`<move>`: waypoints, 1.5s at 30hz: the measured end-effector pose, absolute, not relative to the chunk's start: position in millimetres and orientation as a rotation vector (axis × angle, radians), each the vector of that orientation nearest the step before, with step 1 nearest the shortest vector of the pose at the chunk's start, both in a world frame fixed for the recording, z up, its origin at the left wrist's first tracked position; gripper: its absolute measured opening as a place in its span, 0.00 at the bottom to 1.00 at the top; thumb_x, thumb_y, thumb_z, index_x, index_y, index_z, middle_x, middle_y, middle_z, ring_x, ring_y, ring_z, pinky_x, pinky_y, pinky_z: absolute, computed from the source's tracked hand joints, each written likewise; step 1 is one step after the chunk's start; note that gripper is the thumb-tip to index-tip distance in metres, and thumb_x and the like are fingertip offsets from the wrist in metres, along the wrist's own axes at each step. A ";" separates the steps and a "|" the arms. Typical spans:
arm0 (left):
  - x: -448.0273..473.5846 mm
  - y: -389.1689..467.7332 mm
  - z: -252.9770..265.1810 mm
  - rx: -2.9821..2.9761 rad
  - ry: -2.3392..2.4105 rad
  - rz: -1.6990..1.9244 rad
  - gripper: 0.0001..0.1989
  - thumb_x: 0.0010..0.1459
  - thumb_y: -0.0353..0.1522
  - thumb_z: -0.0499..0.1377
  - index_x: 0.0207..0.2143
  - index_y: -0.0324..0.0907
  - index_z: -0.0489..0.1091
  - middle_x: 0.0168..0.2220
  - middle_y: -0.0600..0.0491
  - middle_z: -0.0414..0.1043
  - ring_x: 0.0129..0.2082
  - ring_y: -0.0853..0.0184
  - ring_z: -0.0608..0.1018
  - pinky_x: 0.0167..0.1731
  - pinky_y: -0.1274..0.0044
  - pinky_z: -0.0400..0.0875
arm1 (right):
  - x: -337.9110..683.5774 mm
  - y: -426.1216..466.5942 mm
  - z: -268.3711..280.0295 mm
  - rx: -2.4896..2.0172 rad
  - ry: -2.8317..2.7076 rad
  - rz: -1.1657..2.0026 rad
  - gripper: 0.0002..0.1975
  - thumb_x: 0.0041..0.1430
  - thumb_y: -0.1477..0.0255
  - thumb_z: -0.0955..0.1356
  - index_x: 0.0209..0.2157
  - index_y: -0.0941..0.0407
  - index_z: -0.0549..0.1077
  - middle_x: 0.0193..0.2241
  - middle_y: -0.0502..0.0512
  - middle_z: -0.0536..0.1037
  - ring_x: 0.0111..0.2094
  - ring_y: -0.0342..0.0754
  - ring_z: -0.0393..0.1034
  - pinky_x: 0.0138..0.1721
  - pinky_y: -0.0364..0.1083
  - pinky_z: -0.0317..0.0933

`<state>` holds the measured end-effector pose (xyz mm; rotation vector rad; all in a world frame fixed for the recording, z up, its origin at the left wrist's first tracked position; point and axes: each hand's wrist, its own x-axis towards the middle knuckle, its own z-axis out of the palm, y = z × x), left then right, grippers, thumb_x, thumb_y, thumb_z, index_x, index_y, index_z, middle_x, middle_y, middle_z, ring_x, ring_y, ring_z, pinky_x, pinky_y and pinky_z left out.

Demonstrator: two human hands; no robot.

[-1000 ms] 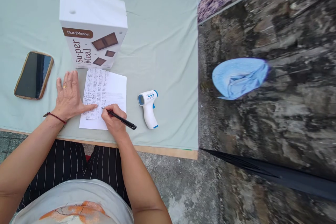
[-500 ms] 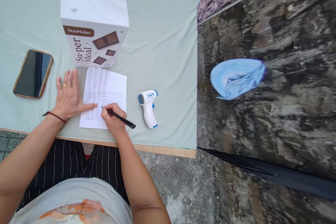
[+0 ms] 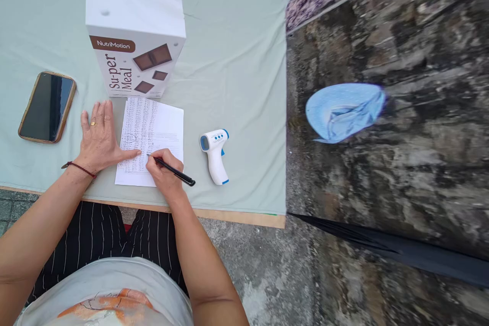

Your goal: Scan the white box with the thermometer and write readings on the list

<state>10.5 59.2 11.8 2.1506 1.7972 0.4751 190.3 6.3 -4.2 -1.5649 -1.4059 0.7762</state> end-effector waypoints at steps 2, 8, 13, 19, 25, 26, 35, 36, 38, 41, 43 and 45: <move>10.3 59.2 11.4 2.158 1.800 0.478 0.68 0.38 0.56 0.67 0.70 0.30 0.40 0.70 0.29 0.43 0.70 0.38 0.45 0.66 0.48 0.30 | 190.3 6.5 -4.1 -1.558 -1.404 0.775 0.04 0.49 0.69 0.64 0.23 0.52 0.67 0.18 0.45 0.69 0.21 0.43 0.62 0.27 0.44 0.60; 10.1 59.4 10.8 2.164 1.803 0.477 0.67 0.39 0.56 0.67 0.70 0.30 0.40 0.70 0.29 0.44 0.71 0.39 0.46 0.66 0.49 0.30 | 190.3 6.8 -4.5 -1.556 -1.419 0.768 0.04 0.49 0.69 0.64 0.23 0.52 0.67 0.18 0.44 0.69 0.21 0.42 0.62 0.26 0.44 0.60; 10.3 59.4 12.0 2.151 1.801 0.469 0.67 0.38 0.56 0.67 0.70 0.30 0.40 0.70 0.29 0.43 0.71 0.38 0.45 0.66 0.48 0.30 | 190.1 6.6 -5.2 -1.544 -1.416 0.764 0.04 0.50 0.69 0.64 0.23 0.52 0.67 0.18 0.44 0.69 0.21 0.43 0.62 0.26 0.44 0.59; 9.8 59.6 10.2 2.152 1.796 0.489 0.67 0.38 0.56 0.67 0.70 0.32 0.40 0.70 0.30 0.43 0.71 0.38 0.45 0.66 0.48 0.29 | 190.7 6.9 -5.3 -1.557 -1.426 0.767 0.04 0.49 0.69 0.64 0.23 0.52 0.66 0.18 0.44 0.68 0.21 0.43 0.61 0.26 0.44 0.60; 9.1 60.2 10.1 2.157 1.791 0.480 0.68 0.38 0.56 0.67 0.70 0.30 0.39 0.70 0.29 0.43 0.70 0.37 0.45 0.66 0.47 0.30 | 190.8 7.0 -4.8 -1.545 -1.414 0.777 0.04 0.49 0.69 0.64 0.23 0.52 0.66 0.18 0.44 0.68 0.21 0.43 0.61 0.26 0.44 0.60; 9.1 60.2 10.3 2.156 1.793 0.474 0.68 0.38 0.56 0.67 0.70 0.30 0.40 0.70 0.28 0.43 0.70 0.37 0.45 0.66 0.47 0.30 | 190.8 6.9 -4.8 -1.542 -1.407 0.778 0.04 0.49 0.69 0.64 0.23 0.52 0.66 0.18 0.44 0.68 0.21 0.43 0.61 0.26 0.44 0.60; 9.5 59.8 10.1 2.150 1.801 0.488 0.68 0.38 0.56 0.68 0.70 0.32 0.40 0.70 0.30 0.43 0.70 0.38 0.46 0.66 0.48 0.30 | 191.6 6.7 -6.5 -1.556 -1.374 0.789 0.05 0.50 0.68 0.64 0.23 0.52 0.66 0.18 0.44 0.68 0.22 0.43 0.62 0.27 0.44 0.60; 9.6 59.8 10.3 2.150 1.801 0.486 0.68 0.38 0.56 0.68 0.70 0.32 0.40 0.70 0.30 0.43 0.70 0.38 0.46 0.66 0.48 0.30 | 191.8 6.8 -6.6 -1.555 -1.380 0.793 0.05 0.50 0.68 0.64 0.23 0.52 0.66 0.18 0.44 0.68 0.22 0.43 0.62 0.27 0.44 0.60; 9.6 59.8 10.7 2.152 1.801 0.480 0.68 0.38 0.56 0.67 0.70 0.31 0.40 0.70 0.30 0.43 0.70 0.38 0.46 0.66 0.48 0.30 | 192.0 7.0 -6.4 -1.557 -1.386 0.795 0.05 0.50 0.68 0.64 0.23 0.52 0.66 0.18 0.44 0.69 0.22 0.43 0.62 0.27 0.44 0.60; 9.8 59.8 11.0 2.151 1.805 0.470 0.68 0.38 0.56 0.67 0.70 0.31 0.40 0.70 0.30 0.43 0.70 0.38 0.46 0.66 0.48 0.30 | 192.0 7.1 -5.9 -1.560 -1.388 0.790 0.04 0.50 0.68 0.64 0.24 0.52 0.66 0.19 0.44 0.69 0.22 0.43 0.62 0.27 0.44 0.60; 9.9 59.8 11.1 2.148 1.805 0.470 0.68 0.38 0.56 0.68 0.70 0.30 0.40 0.70 0.29 0.43 0.70 0.37 0.45 0.66 0.48 0.30 | 191.6 7.0 -5.4 -1.552 -1.393 0.784 0.04 0.50 0.68 0.64 0.24 0.52 0.66 0.19 0.44 0.69 0.21 0.43 0.62 0.27 0.44 0.60; 10.0 59.8 11.2 2.147 1.803 0.475 0.68 0.38 0.56 0.68 0.70 0.30 0.40 0.70 0.29 0.43 0.70 0.37 0.45 0.66 0.48 0.30 | 191.2 7.0 -5.1 -1.543 -1.402 0.774 0.04 0.50 0.68 0.64 0.24 0.52 0.66 0.18 0.44 0.68 0.21 0.43 0.62 0.26 0.44 0.60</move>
